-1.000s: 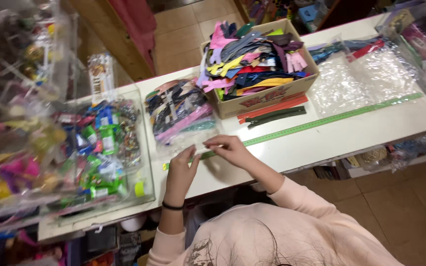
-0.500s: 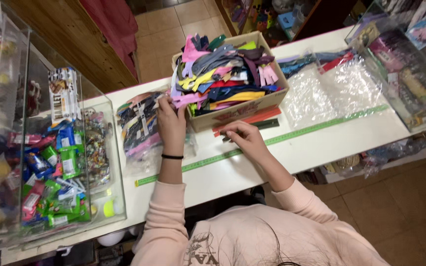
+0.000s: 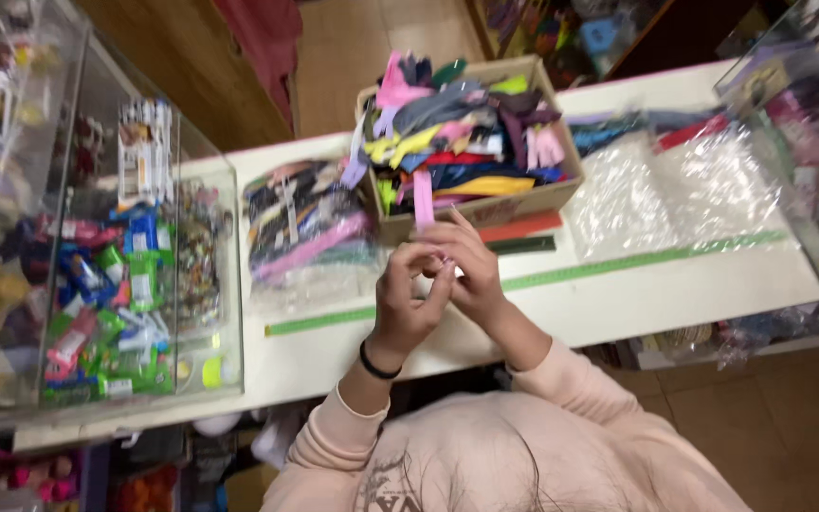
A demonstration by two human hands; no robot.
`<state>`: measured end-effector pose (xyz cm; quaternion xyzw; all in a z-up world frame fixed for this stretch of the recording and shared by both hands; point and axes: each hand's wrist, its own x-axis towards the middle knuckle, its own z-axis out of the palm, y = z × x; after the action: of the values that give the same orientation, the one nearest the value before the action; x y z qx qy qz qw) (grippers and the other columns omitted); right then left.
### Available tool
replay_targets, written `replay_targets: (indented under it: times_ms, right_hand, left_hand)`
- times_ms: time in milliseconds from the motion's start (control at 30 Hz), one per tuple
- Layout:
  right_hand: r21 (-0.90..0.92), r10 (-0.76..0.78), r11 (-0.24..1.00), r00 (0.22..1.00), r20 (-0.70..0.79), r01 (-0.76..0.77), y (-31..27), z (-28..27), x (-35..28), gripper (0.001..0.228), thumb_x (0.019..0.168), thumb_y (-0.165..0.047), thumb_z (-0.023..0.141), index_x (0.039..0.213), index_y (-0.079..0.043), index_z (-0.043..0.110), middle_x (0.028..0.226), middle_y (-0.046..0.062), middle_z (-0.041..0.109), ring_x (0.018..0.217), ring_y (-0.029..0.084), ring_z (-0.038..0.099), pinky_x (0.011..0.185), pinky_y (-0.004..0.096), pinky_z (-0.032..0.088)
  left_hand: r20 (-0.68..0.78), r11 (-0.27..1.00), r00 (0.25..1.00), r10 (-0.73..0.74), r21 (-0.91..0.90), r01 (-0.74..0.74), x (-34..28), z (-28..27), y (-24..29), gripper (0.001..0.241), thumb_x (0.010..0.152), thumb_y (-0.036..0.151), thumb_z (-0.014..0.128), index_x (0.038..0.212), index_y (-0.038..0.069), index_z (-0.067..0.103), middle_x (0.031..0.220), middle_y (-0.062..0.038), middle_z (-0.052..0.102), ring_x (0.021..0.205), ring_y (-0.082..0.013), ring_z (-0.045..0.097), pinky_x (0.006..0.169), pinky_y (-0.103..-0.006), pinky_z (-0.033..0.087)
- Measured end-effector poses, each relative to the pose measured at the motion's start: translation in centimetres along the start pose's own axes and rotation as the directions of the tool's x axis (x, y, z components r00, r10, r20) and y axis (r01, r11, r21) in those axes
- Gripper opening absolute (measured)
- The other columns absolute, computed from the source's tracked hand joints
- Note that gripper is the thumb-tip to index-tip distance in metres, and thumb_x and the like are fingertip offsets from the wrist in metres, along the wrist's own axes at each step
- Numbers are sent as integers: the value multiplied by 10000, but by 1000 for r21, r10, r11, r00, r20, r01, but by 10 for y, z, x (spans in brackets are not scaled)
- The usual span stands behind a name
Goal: The person picks up zippers of various colors from a box, measures them against a ruler on the counter, and puts them into a plastic bag.
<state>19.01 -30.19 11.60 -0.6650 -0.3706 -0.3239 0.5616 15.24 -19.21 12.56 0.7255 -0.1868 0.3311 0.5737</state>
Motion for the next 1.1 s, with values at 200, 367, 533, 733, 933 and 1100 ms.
replay_targets:
  times_ms: [200, 367, 533, 733, 933, 1100]
  right_hand:
    - [84, 92, 989, 946, 310, -123, -17, 2, -15, 174, 972, -107, 581, 831, -5, 590, 805, 161, 642, 652, 384, 597, 625, 415, 520]
    - [9, 247, 961, 867, 432, -278, -11, 16, -39, 181, 992, -128, 533, 857, -31, 606, 634, 121, 577, 533, 339, 553, 549, 400, 500]
    - [-190, 314, 947, 870, 380, -258, -35, 36, -39, 288, 902, -212, 709, 1021, -5, 548, 661, 173, 522, 589, 377, 577, 568, 471, 489]
    - [-53, 215, 976, 963, 160, -209, -54, 61, -50, 226, 824, -153, 813, 898, -36, 634, 814, 94, 615, 693, 296, 588, 672, 385, 502]
    - [143, 394, 874, 849, 351, -465, -41, 79, -69, 197, 918, -188, 706, 899, -8, 630, 680, 102, 573, 529, 207, 570, 476, 305, 513]
    - [209, 407, 830, 817, 407, -517, -42, 82, -69, 232, 994, -124, 529, 806, -44, 639, 572, 64, 594, 425, 164, 584, 406, 272, 489]
  left_hand:
    - [52, 985, 992, -111, 138, 103, -2, -55, -5, 920, 674, 392, 855, 1390, 15, 416, 1330, -174, 473, 1036, -322, 525, 832, -347, 503]
    - [160, 973, 961, -225, -19, 231, -26, -80, -11, 422, 662, 240, 865, 1003, 58, 696, 906, -63, 638, 727, -173, 619, 656, -259, 529]
    - [89, 924, 923, -375, -49, 380, -46, -102, -18, 77, 796, 65, 810, 816, 62, 736, 718, -57, 641, 642, -159, 675, 610, -228, 554]
    - [-92, 930, 925, -368, -60, 363, -62, -116, -18, 70, 857, 76, 756, 879, 12, 740, 690, -95, 626, 638, -107, 609, 581, -234, 533]
    - [-27, 971, 971, -239, -8, 239, -67, -123, -15, 54, 891, 98, 712, 862, 77, 753, 677, -36, 603, 648, -124, 547, 665, -258, 478]
    - [-68, 942, 942, -328, -90, 322, -70, -123, -15, 84, 869, 93, 735, 805, 40, 725, 652, -74, 611, 647, -136, 562, 658, -266, 472]
